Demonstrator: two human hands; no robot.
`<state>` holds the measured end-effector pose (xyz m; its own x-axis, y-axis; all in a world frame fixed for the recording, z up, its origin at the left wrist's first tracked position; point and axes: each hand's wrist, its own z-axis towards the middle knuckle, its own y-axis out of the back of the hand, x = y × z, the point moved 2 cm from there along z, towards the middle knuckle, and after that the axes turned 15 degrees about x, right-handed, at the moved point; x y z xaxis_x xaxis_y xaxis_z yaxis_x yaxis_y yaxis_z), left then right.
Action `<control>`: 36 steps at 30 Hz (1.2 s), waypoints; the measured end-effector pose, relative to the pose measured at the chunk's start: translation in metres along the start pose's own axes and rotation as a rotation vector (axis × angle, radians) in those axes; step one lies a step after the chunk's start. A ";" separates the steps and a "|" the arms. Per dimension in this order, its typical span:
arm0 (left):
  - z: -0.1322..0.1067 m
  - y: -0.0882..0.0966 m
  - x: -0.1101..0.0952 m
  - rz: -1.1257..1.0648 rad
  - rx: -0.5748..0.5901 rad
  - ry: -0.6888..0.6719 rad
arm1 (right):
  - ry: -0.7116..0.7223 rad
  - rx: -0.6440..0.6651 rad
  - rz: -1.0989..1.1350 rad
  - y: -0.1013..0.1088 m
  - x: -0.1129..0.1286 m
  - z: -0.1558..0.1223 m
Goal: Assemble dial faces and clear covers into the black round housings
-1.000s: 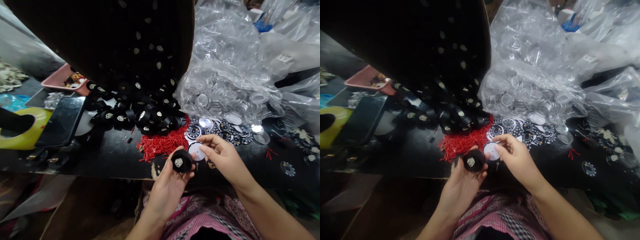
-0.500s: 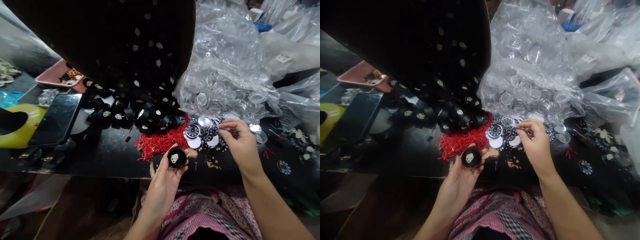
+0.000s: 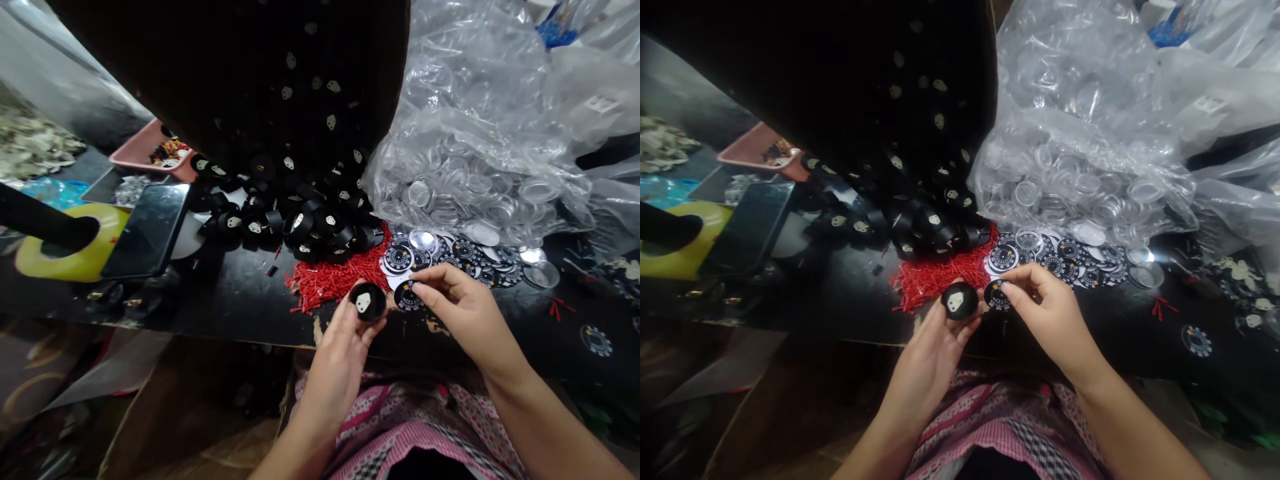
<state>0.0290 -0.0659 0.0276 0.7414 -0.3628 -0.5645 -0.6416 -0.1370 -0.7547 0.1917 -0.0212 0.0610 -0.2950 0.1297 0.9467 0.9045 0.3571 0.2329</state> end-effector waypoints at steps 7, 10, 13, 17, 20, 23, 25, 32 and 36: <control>-0.008 0.003 0.012 0.175 0.053 0.046 | 0.129 0.106 -0.352 -0.025 0.022 0.000; -0.011 0.011 0.010 0.306 0.063 0.058 | 0.068 0.119 -0.397 -0.025 0.021 0.003; -0.011 0.011 0.005 0.362 0.117 0.078 | 0.012 0.170 -0.368 -0.021 0.017 0.005; -0.011 0.006 0.004 0.409 0.174 0.065 | -0.033 0.250 -0.245 -0.017 0.008 -0.001; -0.017 0.008 0.008 0.545 0.201 0.086 | 0.009 0.375 -0.225 -0.017 0.003 -0.015; -0.028 0.016 0.010 0.693 0.213 0.143 | 0.051 0.407 -0.310 -0.017 -0.001 -0.027; -0.034 0.024 0.007 0.736 0.155 0.149 | 0.075 0.429 -0.351 -0.018 -0.002 -0.026; -0.036 0.044 -0.008 0.318 -0.156 -0.048 | 0.055 0.298 -0.962 -0.041 0.002 0.018; -0.027 0.037 -0.011 0.164 -0.164 -0.083 | 0.122 0.284 -1.165 -0.058 0.007 0.030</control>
<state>-0.0081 -0.0914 0.0148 0.6343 -0.3161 -0.7055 -0.7728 -0.2331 -0.5903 0.1276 -0.0132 0.0472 -0.8443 -0.4892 0.2189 0.0097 0.3945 0.9189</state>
